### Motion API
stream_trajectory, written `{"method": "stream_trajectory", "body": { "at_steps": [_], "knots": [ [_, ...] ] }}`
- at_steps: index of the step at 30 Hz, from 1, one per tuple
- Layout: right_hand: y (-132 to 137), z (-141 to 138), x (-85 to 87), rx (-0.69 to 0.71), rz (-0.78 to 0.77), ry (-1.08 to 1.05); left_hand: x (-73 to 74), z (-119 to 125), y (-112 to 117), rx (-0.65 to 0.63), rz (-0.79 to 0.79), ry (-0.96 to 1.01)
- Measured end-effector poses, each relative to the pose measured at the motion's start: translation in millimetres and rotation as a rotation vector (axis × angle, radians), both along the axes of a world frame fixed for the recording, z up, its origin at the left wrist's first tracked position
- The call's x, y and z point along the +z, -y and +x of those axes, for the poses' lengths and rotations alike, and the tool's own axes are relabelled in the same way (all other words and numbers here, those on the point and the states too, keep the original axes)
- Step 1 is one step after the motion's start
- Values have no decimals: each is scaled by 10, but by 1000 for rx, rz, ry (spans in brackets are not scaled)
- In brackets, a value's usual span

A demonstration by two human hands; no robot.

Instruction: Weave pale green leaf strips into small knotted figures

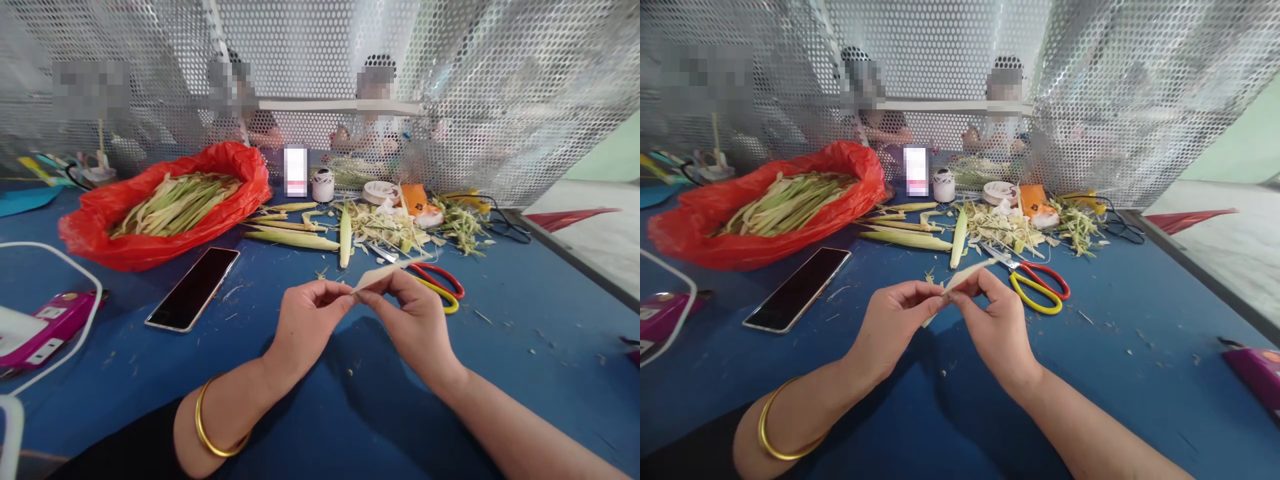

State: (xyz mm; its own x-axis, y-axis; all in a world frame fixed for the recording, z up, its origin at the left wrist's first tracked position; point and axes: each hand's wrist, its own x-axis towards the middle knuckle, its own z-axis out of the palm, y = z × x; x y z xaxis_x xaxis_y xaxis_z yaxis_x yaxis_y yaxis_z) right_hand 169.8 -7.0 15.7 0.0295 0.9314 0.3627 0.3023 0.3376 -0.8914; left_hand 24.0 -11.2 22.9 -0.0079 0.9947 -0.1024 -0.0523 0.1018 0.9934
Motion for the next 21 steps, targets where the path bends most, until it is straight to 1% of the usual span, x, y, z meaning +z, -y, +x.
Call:
{"method": "stream_trajectory", "body": {
  "at_steps": [3, 6, 8, 10, 12, 14, 17, 21],
  "knots": [
    [-8, -2, 10, 47, 14, -14, 4, -4, -10, 16, -32, 49],
    [-6, 6, 7, 115, 99, 41, 17, -4, -7, 24, -111, 160],
    [-1, 17, -4, 114, 154, 107, 24, -4, -4, 1, -152, 201],
    [-1, 27, -17, 81, 183, 157, 26, -5, -4, -25, -168, 237],
    [-6, 35, -27, 69, 194, 177, 25, -7, -10, -38, -176, 278],
    [-14, 39, -32, 93, 201, 170, 23, -7, -16, -35, -185, 316],
    [-17, 32, -31, 113, 170, 128, 21, 0, -18, -16, -187, 325],
    [0, 7, -9, 46, 47, 73, 19, 17, -1, 12, -150, 303]
  ]
}}
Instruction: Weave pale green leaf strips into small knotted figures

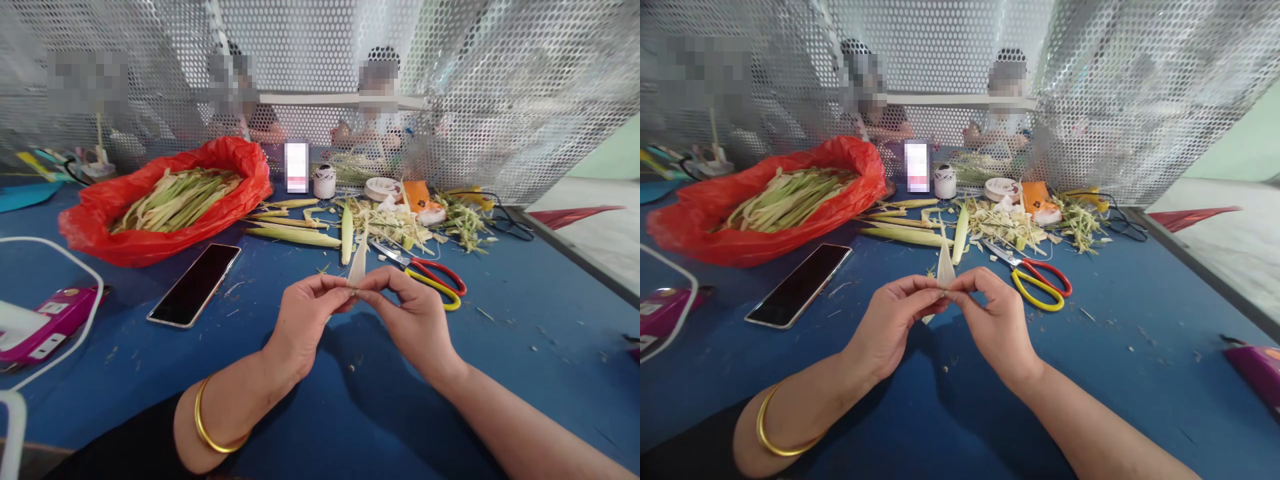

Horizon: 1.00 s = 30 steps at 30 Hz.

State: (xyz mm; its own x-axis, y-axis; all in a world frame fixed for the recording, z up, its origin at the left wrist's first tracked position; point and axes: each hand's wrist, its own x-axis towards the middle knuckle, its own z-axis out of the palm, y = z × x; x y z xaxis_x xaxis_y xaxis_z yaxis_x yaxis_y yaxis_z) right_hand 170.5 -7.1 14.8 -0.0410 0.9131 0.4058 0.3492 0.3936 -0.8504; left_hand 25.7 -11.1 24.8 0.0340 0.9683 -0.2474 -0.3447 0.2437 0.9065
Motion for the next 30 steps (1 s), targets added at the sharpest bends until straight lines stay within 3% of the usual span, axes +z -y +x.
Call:
{"method": "stream_trajectory", "body": {
  "at_steps": [4, 12, 17, 25, 30],
  "knots": [
    [11, -18, 30, -52, -57, -13, -11, 7, 21, 8, 19, -37],
    [10, 9, 33, -26, 40, 31, -55, -2, 11, -4, 134, -176],
    [-13, 35, -23, 15, 102, 120, -65, 4, -20, 53, 41, -66],
    [-14, 57, -26, 37, 304, 285, -53, -2, -9, -8, -25, 38],
    [-13, 47, -38, 56, 230, 226, -45, 8, -6, 38, -23, 21]
  ]
}}
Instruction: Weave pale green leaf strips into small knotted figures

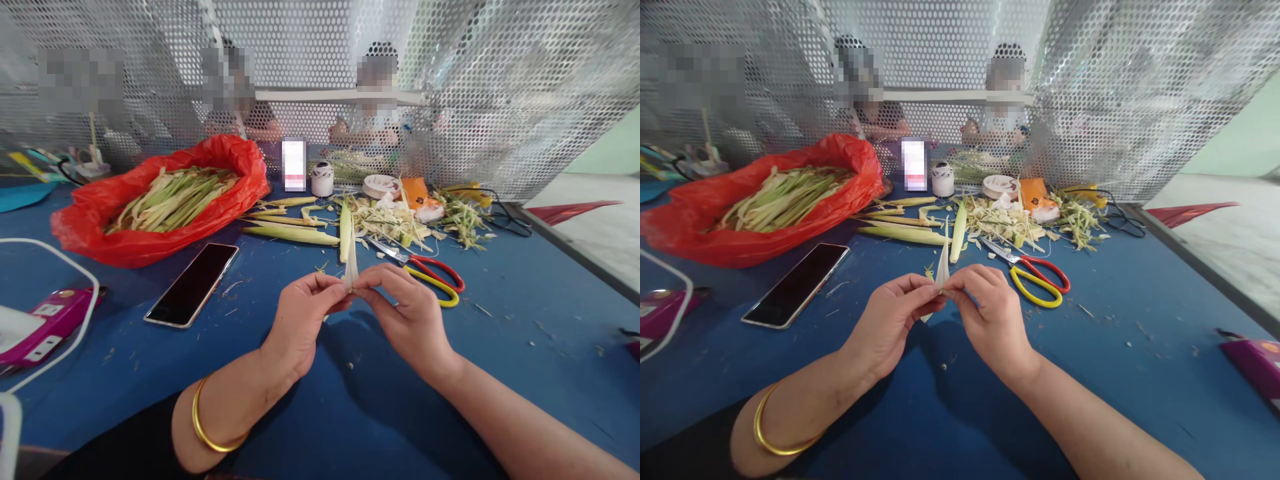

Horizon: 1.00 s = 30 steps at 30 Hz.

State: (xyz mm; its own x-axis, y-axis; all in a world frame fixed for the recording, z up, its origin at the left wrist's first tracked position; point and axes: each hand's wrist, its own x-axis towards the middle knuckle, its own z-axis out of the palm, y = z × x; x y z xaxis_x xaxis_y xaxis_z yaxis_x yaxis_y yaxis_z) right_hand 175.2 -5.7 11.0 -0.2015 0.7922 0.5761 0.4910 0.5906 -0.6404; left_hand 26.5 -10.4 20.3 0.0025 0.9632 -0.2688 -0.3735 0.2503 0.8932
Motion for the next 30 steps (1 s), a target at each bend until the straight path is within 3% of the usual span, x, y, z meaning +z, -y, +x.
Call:
{"method": "stream_trajectory", "body": {
  "at_steps": [10, 22, 26, 30],
  "knots": [
    [5, 11, 14, -37, -50, 10, -19, -21, -9, -2, 36, -17],
    [18, -43, 30, -94, -283, -157, -53, 26, -6, 36, 147, -107],
    [11, -51, 33, -138, -287, -230, -63, 12, 15, 15, 151, -156],
    [-7, -48, 35, -196, -256, -174, -43, -3, 31, -29, 186, -258]
  ]
}}
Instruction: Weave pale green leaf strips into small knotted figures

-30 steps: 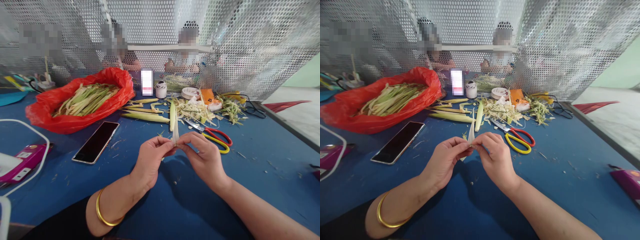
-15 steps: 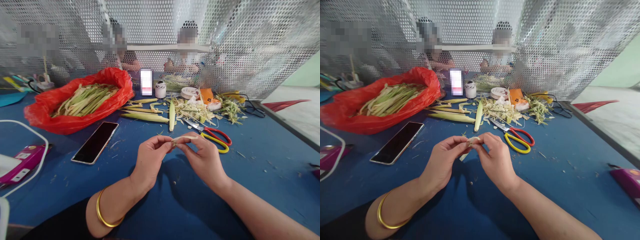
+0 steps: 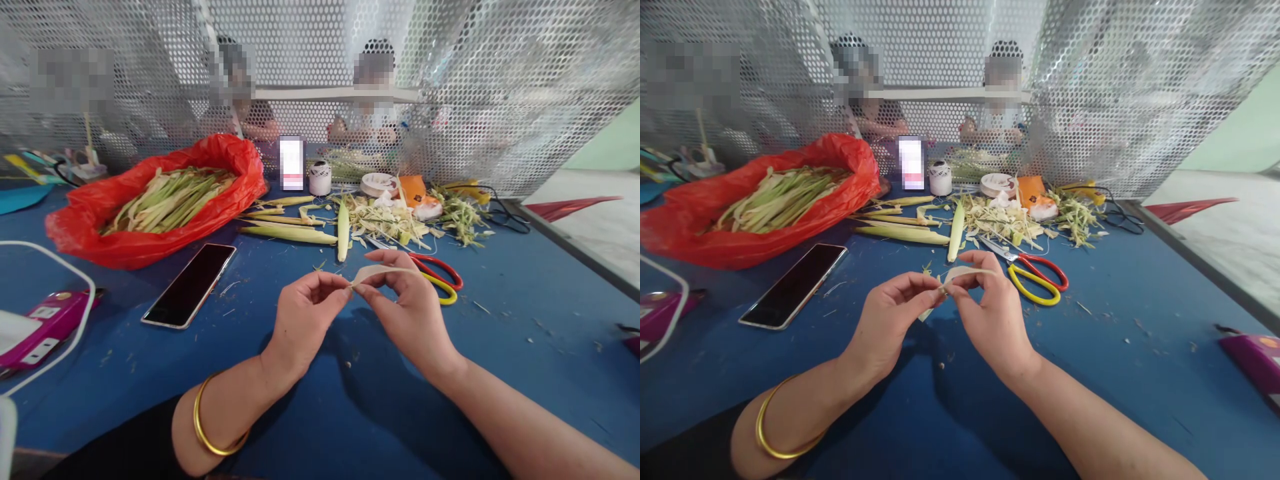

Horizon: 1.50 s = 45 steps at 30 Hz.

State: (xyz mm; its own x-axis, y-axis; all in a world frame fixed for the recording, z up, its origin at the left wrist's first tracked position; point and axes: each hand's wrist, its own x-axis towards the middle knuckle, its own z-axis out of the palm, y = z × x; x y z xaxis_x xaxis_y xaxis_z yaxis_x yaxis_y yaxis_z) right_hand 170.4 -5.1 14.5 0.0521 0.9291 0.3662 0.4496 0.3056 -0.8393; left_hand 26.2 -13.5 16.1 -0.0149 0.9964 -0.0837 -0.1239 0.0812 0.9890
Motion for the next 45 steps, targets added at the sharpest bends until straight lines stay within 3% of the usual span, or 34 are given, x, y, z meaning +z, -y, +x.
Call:
{"method": "stream_trajectory", "body": {
  "at_steps": [3, 6, 13, 21, 26, 30, 35, 39, 45],
  "knots": [
    [0, 1, 4, 2, -19, -26, 9, -7, -12, -8, 4, -46],
    [6, 5, -13, 51, -22, -77, 10, -8, -35, 10, -48, 37],
    [12, 27, -49, 151, 209, 139, 49, -24, -33, 15, -166, 243],
    [0, 67, -5, 179, 286, 159, 58, -18, -27, -25, -173, 210],
    [1, 65, 16, 212, 133, 32, 55, -19, -22, -1, -35, 43],
    [24, 43, 50, 152, -37, -88, 49, -43, -18, -10, 76, -93],
    [11, 37, 75, 135, -45, -147, 66, -67, -21, -26, 191, -246],
    [-12, 36, 67, 175, 14, -144, 77, -57, -31, -34, 108, -198],
    [0, 52, 8, 173, 140, 34, 49, -33, -40, -38, -112, 65]
  ]
}}
